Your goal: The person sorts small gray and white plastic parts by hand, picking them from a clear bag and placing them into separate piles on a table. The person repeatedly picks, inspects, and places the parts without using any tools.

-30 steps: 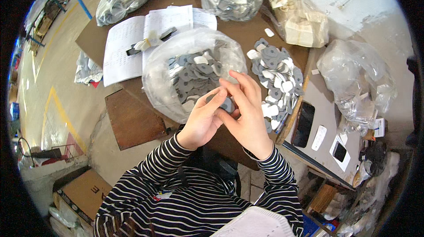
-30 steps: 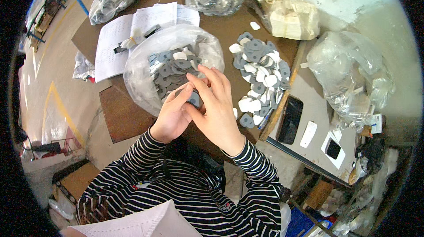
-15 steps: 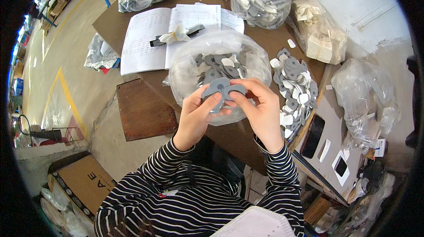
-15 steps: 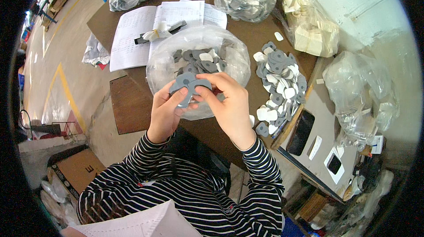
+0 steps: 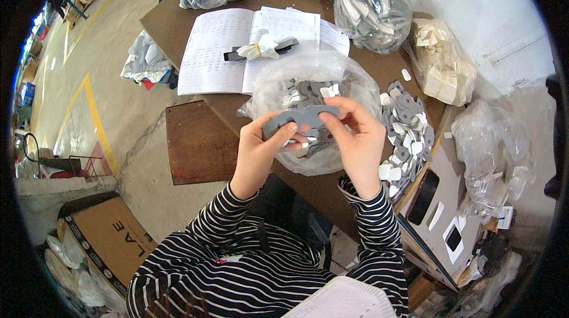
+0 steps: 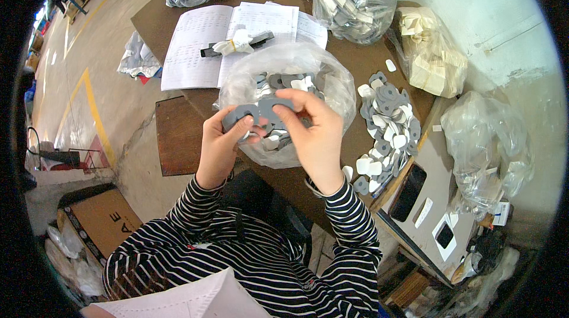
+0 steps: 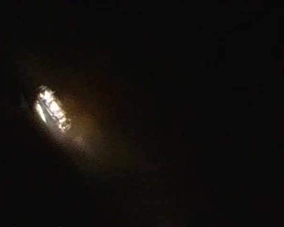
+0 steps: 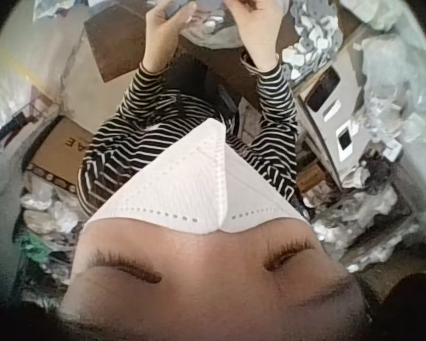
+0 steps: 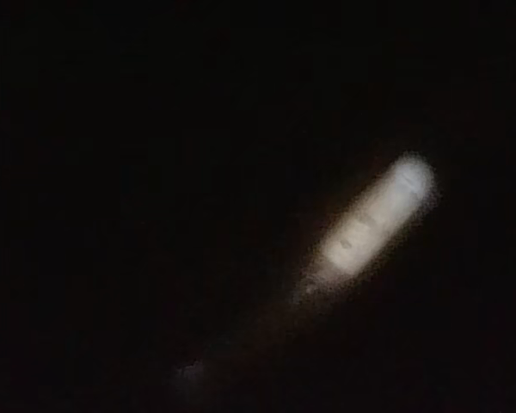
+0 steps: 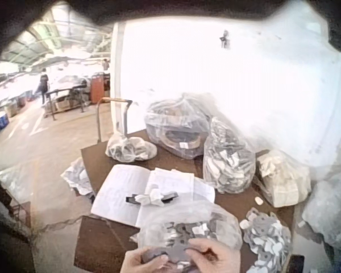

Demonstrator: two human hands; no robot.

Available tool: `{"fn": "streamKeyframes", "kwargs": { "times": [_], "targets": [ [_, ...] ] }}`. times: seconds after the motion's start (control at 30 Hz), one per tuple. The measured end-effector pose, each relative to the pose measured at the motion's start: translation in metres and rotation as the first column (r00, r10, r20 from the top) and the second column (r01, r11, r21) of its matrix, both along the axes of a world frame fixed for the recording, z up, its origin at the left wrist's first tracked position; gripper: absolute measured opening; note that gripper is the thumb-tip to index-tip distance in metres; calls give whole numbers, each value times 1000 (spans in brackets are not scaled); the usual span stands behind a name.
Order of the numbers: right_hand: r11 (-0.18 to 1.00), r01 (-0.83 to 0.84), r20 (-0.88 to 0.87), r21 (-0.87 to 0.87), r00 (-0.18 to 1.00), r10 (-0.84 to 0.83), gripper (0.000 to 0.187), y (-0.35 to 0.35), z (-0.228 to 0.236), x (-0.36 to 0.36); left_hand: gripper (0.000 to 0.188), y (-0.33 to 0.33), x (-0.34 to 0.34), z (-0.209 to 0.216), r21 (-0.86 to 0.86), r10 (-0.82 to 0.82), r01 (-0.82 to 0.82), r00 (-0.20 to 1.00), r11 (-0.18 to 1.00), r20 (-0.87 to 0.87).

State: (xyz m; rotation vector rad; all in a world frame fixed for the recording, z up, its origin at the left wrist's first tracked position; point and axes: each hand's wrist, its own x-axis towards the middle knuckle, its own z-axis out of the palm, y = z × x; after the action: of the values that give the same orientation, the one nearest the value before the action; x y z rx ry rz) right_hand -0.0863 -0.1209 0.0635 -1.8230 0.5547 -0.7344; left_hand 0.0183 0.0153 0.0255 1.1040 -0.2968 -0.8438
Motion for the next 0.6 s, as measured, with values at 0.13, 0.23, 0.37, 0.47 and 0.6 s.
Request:
{"fn": "streamKeyframes", "kwargs": {
  "times": [0.13, 0.23, 0.37, 0.47, 0.6],
  "targets": [
    [996, -27, -81, -91, 997, 19, 33, -24, -3, 8, 21, 3, 7, 4, 38, -20, 17, 998, 999, 60],
    [938, -151, -137, -313, 984, 113, 37, -17, 0, 8, 22, 4, 7, 8, 91, -120, 110, 986, 990, 117],
    [958, -271, -151, -95, 955, 255, 18, -2, 1, 7, 28, 4, 10, 2, 140, -291, 272, 946, 952, 145],
    [983, -178, -82, -43, 981, 174, 12, -3, -5, 8, 35, 4, 7, 3, -78, -305, 300, 950, 951, -70],
    [991, -44, -108, 125, 992, 58, 13, -17, -4, -2, 43, 10, 7, 11, -221, -380, 337, 904, 915, -198]
  ]
}}
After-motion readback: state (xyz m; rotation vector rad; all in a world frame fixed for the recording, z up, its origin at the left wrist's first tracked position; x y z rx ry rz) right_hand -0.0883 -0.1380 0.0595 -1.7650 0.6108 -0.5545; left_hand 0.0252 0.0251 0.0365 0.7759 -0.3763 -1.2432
